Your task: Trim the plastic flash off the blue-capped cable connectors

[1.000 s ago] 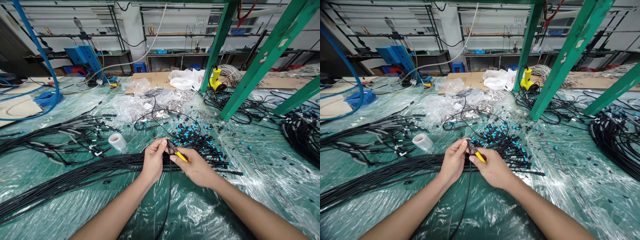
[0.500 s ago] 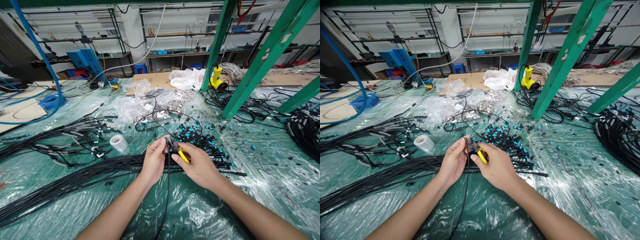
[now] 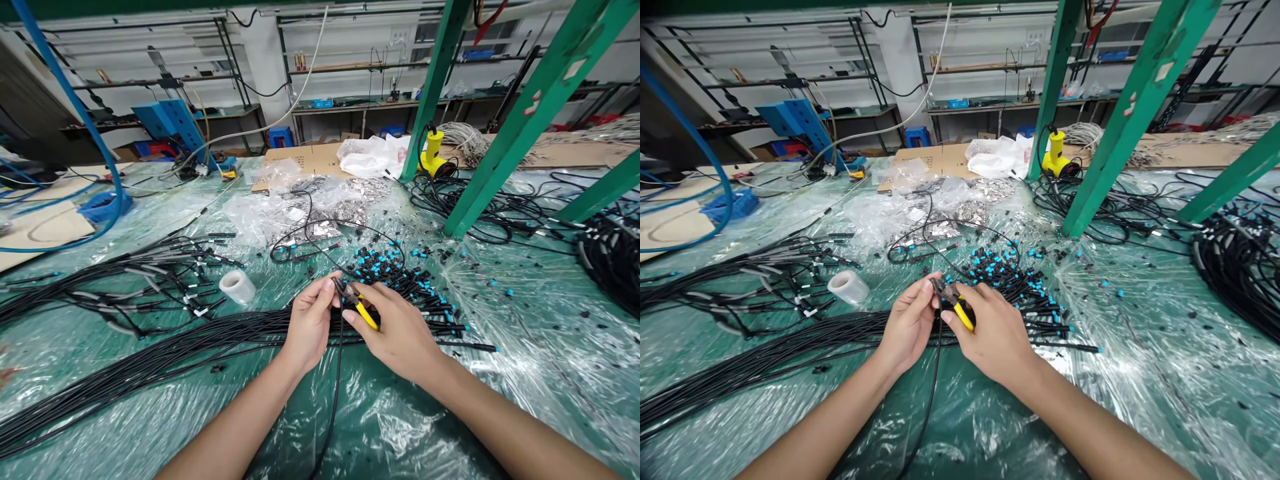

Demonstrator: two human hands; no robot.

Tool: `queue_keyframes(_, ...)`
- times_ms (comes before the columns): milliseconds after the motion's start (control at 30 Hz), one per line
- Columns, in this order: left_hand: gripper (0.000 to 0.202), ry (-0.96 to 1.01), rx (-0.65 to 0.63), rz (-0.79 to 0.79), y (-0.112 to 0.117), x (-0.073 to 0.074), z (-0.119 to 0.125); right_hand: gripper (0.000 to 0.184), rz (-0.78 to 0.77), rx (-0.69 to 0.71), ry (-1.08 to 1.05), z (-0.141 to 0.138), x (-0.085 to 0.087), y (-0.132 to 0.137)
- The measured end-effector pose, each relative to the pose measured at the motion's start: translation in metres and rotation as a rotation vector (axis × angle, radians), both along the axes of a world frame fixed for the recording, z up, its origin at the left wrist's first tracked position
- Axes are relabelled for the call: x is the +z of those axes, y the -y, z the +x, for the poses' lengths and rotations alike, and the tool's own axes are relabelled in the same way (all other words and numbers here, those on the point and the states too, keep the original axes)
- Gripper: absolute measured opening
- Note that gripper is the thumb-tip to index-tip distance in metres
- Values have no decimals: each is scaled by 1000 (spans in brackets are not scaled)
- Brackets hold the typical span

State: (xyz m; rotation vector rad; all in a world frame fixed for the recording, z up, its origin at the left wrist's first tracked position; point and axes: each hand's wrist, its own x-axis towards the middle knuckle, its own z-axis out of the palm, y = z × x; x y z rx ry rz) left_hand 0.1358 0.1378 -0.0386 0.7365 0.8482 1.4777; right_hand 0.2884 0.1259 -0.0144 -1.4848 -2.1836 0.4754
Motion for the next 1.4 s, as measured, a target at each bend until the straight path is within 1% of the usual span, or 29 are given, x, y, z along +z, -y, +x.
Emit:
queue_keyframes(233,26,-87,25,45,-1,-2,0,37,25,10,38,2,1,0)
queue_keyframes(433,23,-112,17,52,-2,-3,-1,31,-9,26,65,1,7,-1)
queue_keyframes(533,19,-108,19,57,-3,-3,-3,28,-48,51,12,1,10,1)
queue_keyframes(633,18,-97,0,97,-3,1,-5,26,-117,109,-84,2,13,3)
queue_keyframes(733,20,-98,-27,121,-2,6,-7,28,-256,181,-238,2,14,4)
queue_keyframes(800,21,-71,-53,90,-1,9,-8,27,-378,241,-386,3,13,2)
queue_keyframes(867,22,-15,-101,29,0,11,-8,29,-552,310,-550,4,11,-1)
queue_keyframes(967,22,64,-148,-46,-1,11,-7,35,-887,379,-774,5,6,-7)
queue_keyframes(1000,22,75,-150,-55,-1,10,-7,36,-951,382,-814,4,5,-8)
queue_keyframes(1033,23,76,-143,-56,-2,9,-6,37,-960,378,-819,4,4,-9)
queue_keyframes(1067,24,63,-130,-51,-2,9,-6,37,-904,361,-786,4,3,-9)
queue_keyframes(1100,25,35,-116,-41,-1,8,-6,36,-793,328,-715,3,3,-9)
queue_keyframes(1167,28,-48,-90,-6,0,7,-4,35,-502,230,-504,2,4,-9)
queue_keyframes(1200,30,-88,-83,10,0,7,-4,34,-376,175,-395,2,5,-8)
queue_keyframes(1233,31,-121,-81,22,1,7,-3,34,-282,126,-300,2,7,-8)
queue_keyframes(1267,30,-147,-86,30,1,7,-3,34,-222,93,-222,4,9,-7)
queue_keyframes(1333,27,-195,-89,37,1,6,-3,33,-150,60,-96,8,12,-9)
queue_keyframes(1400,26,-279,-83,38,-1,4,-6,30,-59,25,24,15,15,-12)
